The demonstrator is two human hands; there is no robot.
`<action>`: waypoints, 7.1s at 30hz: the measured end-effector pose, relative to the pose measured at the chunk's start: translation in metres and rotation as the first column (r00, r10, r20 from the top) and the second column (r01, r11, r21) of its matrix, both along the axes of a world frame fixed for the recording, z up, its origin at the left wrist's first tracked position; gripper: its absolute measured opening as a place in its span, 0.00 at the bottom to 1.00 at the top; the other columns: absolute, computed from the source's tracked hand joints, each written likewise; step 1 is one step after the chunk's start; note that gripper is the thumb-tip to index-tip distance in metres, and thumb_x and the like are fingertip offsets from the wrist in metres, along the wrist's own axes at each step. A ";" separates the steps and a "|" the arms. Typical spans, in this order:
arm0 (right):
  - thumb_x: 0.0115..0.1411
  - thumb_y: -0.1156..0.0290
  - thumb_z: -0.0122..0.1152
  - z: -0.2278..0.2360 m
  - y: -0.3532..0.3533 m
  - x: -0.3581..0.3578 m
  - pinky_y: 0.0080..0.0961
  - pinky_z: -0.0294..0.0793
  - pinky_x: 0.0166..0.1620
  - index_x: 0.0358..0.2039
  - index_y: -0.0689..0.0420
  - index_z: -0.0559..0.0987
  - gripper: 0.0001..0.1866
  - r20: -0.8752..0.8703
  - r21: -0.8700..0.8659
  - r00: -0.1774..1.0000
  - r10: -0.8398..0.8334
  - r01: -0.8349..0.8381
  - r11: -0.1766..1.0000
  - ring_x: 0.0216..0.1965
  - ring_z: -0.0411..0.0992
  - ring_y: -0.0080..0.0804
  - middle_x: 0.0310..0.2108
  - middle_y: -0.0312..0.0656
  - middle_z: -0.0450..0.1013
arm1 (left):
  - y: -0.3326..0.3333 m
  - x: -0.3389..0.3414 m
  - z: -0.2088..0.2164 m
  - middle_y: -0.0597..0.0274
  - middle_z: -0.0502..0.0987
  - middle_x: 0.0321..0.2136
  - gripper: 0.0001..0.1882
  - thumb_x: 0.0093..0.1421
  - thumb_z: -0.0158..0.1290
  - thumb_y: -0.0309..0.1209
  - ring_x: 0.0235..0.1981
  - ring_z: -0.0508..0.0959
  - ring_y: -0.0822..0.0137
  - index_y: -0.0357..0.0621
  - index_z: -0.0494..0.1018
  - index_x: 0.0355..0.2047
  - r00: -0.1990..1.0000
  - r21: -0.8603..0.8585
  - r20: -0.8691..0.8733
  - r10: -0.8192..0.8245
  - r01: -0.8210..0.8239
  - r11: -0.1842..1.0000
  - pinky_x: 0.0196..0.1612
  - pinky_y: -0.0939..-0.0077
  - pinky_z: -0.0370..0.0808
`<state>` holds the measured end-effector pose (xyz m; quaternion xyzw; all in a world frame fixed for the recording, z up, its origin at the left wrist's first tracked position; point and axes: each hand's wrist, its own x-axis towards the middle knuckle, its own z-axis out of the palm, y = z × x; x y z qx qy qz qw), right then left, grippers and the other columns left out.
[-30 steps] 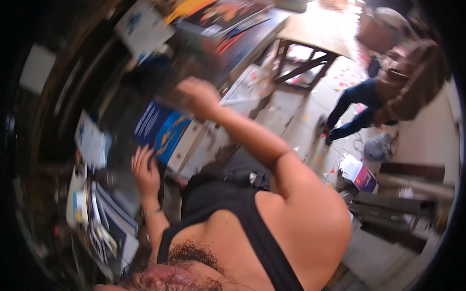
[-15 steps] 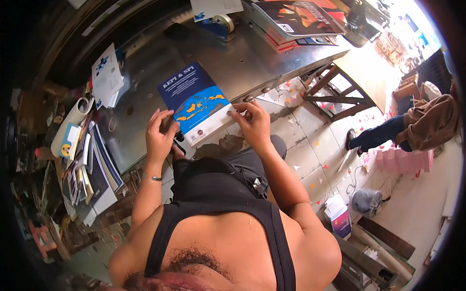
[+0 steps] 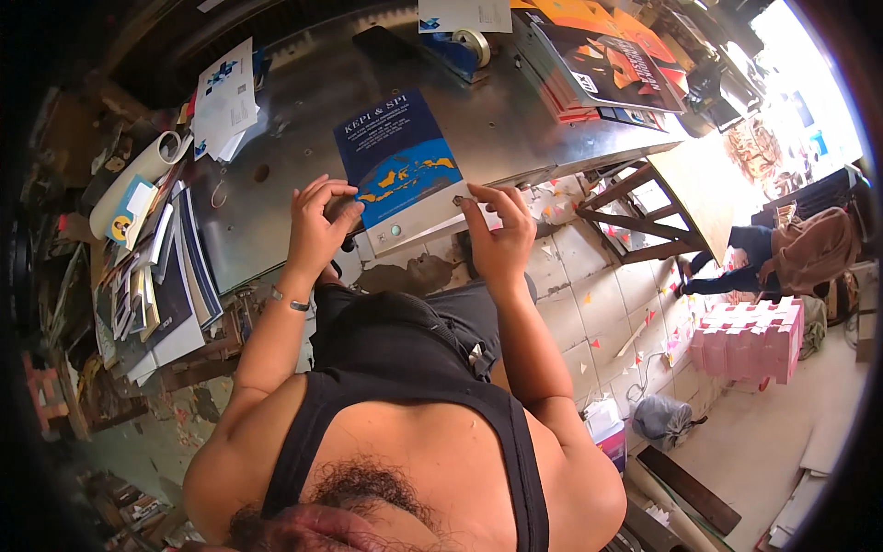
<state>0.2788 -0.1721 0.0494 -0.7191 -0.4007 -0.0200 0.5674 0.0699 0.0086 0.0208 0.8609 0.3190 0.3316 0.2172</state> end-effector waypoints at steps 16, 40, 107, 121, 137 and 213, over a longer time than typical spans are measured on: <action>0.52 0.69 0.72 0.043 0.045 -0.070 0.44 0.69 0.62 0.61 0.47 0.78 0.32 0.430 -0.181 0.671 0.604 -0.591 0.786 0.56 0.74 0.43 0.56 0.40 0.76 | 0.022 -0.035 0.095 0.65 0.83 0.33 0.17 0.69 0.57 0.39 0.35 0.78 0.77 0.35 0.82 0.34 0.859 -0.661 0.509 0.047 0.355 0.661 0.41 0.82 0.72; 0.62 0.64 0.64 0.005 0.073 -0.038 0.44 0.68 0.62 0.60 0.42 0.79 0.24 0.465 -0.489 0.652 0.599 -0.375 0.788 0.59 0.70 0.45 0.56 0.38 0.75 | 0.008 -0.099 0.031 0.66 0.79 0.23 0.12 0.65 0.60 0.34 0.20 0.75 0.76 0.35 0.78 0.32 0.961 -0.735 -0.096 0.258 -0.243 0.633 0.26 0.81 0.69; 0.65 0.43 0.57 0.001 0.098 -0.018 0.68 0.42 0.72 0.67 0.33 0.72 0.31 0.392 -0.621 0.729 0.560 -0.240 0.746 0.74 0.54 0.44 0.71 0.45 0.62 | 0.033 -0.110 0.039 0.64 0.83 0.39 0.16 0.71 0.56 0.37 0.38 0.79 0.78 0.34 0.80 0.47 0.978 -0.763 0.094 0.185 -0.049 0.645 0.44 0.81 0.74; 0.61 0.44 0.64 -0.002 0.129 -0.004 0.55 0.55 0.70 0.67 0.37 0.71 0.35 0.423 -0.602 0.760 0.494 -0.171 0.780 0.70 0.61 0.48 0.67 0.47 0.67 | 0.068 -0.089 0.053 0.64 0.82 0.35 0.15 0.67 0.57 0.37 0.36 0.80 0.74 0.36 0.81 0.42 0.928 -0.733 0.325 0.185 0.124 0.669 0.41 0.82 0.73; 0.71 0.42 0.45 -0.019 0.185 -0.009 0.72 0.39 0.72 0.70 0.21 0.66 0.27 0.471 -0.681 0.668 0.576 -0.140 0.719 0.76 0.47 0.52 0.75 0.43 0.56 | 0.044 -0.063 0.054 0.58 0.83 0.38 0.17 0.68 0.53 0.37 0.40 0.82 0.66 0.34 0.80 0.45 0.890 -0.810 0.413 0.192 0.263 0.523 0.48 0.74 0.75; 0.69 0.48 0.52 -0.027 0.186 0.051 0.73 0.43 0.69 0.67 0.29 0.71 0.26 0.529 -0.542 0.672 0.518 -0.202 0.816 0.74 0.55 0.47 0.69 0.42 0.65 | 0.042 -0.049 0.049 0.47 0.67 0.65 0.54 0.49 0.69 0.31 0.59 0.74 0.46 0.54 0.53 0.75 0.881 0.015 -0.391 0.266 -0.283 0.959 0.59 0.54 0.74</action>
